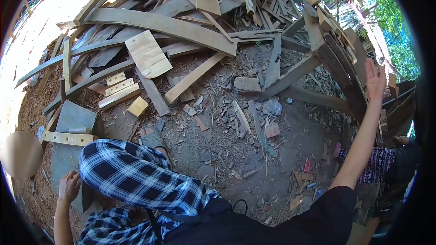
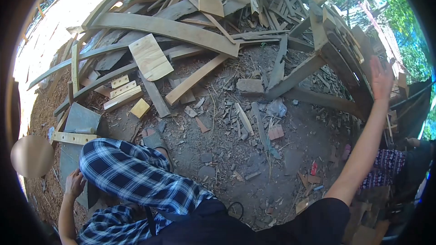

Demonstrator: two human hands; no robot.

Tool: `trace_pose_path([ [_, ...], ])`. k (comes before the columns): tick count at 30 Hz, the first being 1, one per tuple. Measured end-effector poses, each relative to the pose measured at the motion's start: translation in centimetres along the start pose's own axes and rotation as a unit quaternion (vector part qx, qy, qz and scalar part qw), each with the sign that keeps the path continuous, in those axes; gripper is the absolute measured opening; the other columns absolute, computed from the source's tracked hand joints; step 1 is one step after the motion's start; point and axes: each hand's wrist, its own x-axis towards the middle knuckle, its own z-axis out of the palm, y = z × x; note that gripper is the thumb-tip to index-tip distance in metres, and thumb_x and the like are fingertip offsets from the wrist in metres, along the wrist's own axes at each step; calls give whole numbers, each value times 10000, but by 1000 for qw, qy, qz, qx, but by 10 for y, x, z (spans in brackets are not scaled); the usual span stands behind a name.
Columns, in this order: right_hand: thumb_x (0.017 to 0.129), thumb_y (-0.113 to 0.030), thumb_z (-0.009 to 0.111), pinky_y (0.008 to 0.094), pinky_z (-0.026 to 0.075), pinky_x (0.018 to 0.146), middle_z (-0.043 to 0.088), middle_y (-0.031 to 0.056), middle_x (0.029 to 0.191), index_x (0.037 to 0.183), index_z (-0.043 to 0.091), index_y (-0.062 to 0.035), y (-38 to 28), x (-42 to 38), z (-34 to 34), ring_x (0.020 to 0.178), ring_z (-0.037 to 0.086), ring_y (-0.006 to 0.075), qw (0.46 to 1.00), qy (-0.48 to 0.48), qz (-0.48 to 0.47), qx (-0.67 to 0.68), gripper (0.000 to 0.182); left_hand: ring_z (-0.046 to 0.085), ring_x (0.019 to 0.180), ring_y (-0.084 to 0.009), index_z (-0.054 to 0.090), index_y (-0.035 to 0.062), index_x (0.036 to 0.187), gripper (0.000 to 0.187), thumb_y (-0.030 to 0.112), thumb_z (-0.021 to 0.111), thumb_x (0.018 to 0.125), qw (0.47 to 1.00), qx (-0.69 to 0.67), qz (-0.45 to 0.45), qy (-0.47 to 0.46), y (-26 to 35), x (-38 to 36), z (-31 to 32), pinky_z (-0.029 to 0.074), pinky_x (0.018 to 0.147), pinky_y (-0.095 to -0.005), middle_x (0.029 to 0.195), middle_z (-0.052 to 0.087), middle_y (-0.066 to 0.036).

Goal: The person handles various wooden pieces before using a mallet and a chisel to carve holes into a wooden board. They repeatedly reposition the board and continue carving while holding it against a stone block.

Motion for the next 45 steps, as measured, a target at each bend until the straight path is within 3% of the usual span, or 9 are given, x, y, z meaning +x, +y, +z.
trace_pose_path([
  [1, 1006, -266, 513, 434, 411, 1112, 464, 248, 1389, 1435, 362, 14, 40, -27, 10, 1301, 473, 320, 993, -82, -13, -82, 534, 602, 962, -341, 585, 117, 1173, 430, 61, 688, 760, 1000, -16, -4, -8, 1, 0, 0, 491, 837, -431, 1068, 587, -122],
  [3, 994, -263, 538, 402, 498, 1005, 605, 202, 1232, 1390, 428, 24, 113, -98, 47, 1111, 624, 264, 974, -140, 138, -111, 501, 601, 964, -343, 583, 118, 1179, 436, 54, 683, 760, 1000, -18, -10, -14, 1, 0, 3, 490, 840, -435, 1069, 588, -122],
  [7, 937, -219, 635, 414, 544, 907, 639, 143, 1172, 1320, 516, -30, 240, -205, 49, 1044, 650, 239, 900, -137, 380, -164, 443, 596, 967, -357, 580, 93, 1178, 418, 46, 665, 771, 1000, -17, -8, 4, 1, -3, 1, 482, 844, -442, 1075, 583, -134],
  [11, 931, -227, 649, 384, 534, 905, 629, 127, 1172, 1335, 497, -52, 286, -261, 41, 1060, 643, 240, 854, -146, 473, -162, 465, 587, 959, -373, 584, 50, 1128, 335, 45, 634, 797, 999, -31, 6, 35, -4, -1, 8, 471, 838, -450, 1066, 576, -147],
  [18, 961, -223, 598, 411, 531, 926, 615, 130, 1173, 1340, 481, -69, 300, -280, 22, 1066, 636, 255, 832, -94, 504, -212, 426, 586, 898, -375, 616, 35, 1014, 195, 25, 596, 821, 999, -36, -17, 30, -15, 6, 16, 465, 810, -457, 967, 597, -149],
  [26, 953, -195, 587, 469, 514, 942, 589, 167, 1201, 1368, 411, -99, 326, -287, -24, 1106, 601, 324, 851, 35, 482, -207, 461, 615, 908, -356, 630, 122, 1151, 338, 44, 607, 823, 997, -58, -21, 41, -11, 5, 17, 497, 787, -446, 1002, 631, -136],
  [30, 952, -245, 574, 413, 508, 944, 593, 99, 1191, 1266, 508, -111, 366, -293, -60, 1110, 578, 245, 787, 31, 550, -279, 348, 637, 863, -344, 647, 115, 1106, 256, 107, 583, 858, 998, -39, -11, 47, -16, 6, 24, 513, 765, -436, 1003, 675, -125],
  [38, 983, -191, 535, 354, 568, 807, 644, 110, 1057, 1339, 490, -76, 417, -323, 159, 964, 648, 207, 684, -346, 510, -390, 377, 622, 1003, -291, 634, 117, 1153, 299, 131, 602, 856, 998, -45, -16, 29, -25, -17, 40, 500, 882, -398, 1178, 648, -100],
  [45, 986, -195, 561, 289, 521, 832, 644, 85, 1042, 1319, 501, -11, 410, -374, 391, 952, 626, 169, 646, -551, 464, -251, 385, 622, 1023, -302, 611, 106, 1200, 328, 129, 600, 874, 993, -47, -68, 85, -65, -46, 71, 508, 903, -406, 1194, 642, -108],
])
